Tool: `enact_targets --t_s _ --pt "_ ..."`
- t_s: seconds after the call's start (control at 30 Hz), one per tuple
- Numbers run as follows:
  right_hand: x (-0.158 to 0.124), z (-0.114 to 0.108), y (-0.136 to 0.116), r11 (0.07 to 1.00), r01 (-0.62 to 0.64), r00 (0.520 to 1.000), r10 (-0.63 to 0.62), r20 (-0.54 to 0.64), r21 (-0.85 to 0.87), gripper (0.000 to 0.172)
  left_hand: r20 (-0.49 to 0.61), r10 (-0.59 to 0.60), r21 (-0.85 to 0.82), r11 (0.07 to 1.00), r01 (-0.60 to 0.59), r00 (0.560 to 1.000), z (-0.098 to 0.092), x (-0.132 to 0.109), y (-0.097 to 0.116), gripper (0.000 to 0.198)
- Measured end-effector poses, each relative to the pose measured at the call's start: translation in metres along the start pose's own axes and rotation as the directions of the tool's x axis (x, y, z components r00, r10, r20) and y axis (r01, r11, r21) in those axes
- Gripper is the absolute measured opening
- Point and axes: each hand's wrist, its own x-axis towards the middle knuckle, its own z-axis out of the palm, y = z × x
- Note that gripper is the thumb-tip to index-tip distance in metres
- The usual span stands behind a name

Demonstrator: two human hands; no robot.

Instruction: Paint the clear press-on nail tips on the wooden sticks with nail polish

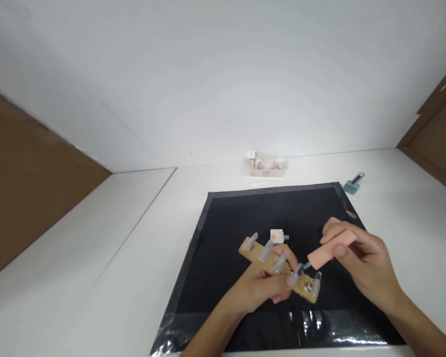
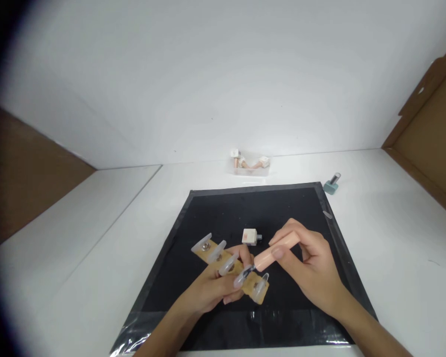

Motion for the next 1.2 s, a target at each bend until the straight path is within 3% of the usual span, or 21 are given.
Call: enact_targets --t_s 0.13,0.33,0.5,0.67,0.87,1.07,1.2 --pt "-0.0004 -0.0006 0.0022 1.000 0.012 0.997 -0.010 -0.081 0.022 0.023 -0.004 0.001 -0.003 1.000 -0.001 1.000 0.0003 0.0006 -0.0004 0.030" --pt "0.0010 -0.0003 -0.0012 0.999 0.022 0.999 -0.023 0.026 0.032 0.026 0.000 -0.008 -0.003 1.000 0.008 1.000 -0.0006 0.0016 -0.0013 0.031" --pt "0.0021 -0.0011 -0.0014 0.999 0.030 0.999 -0.028 -0.040 0.038 0.025 -0.009 -0.013 0.009 1.000 0.013 1.000 -0.0001 0.0014 -0.0008 0.029" --pt "0.0000 0.0004 -0.0015 0.998 0.033 0.996 -0.038 0.080 0.062 0.025 -0.024 -0.020 -0.001 1.000 0.020 1.000 0.0003 0.0016 -0.0008 0.035" --pt "0.0008 -0.0009 -0.0025 0.999 0.031 0.999 -0.030 -0.020 0.018 0.024 -0.031 -0.029 0.017 0.999 0.029 0.999 0.0010 0.0016 0.0003 0.034" --pt "0.0007 0.0007 -0.0044 0.996 0.057 0.995 -0.061 0.075 0.066 0.024 0.013 0.002 -0.025 1.000 -0.001 1.000 -0.0011 0.0030 -0.0026 0.033" --pt "0.0006 -0.0016 -0.0019 0.999 0.037 0.999 -0.037 0.001 0.016 0.021 -0.005 -0.013 -0.005 1.000 0.013 1.000 -0.0010 0.0030 -0.0036 0.031"
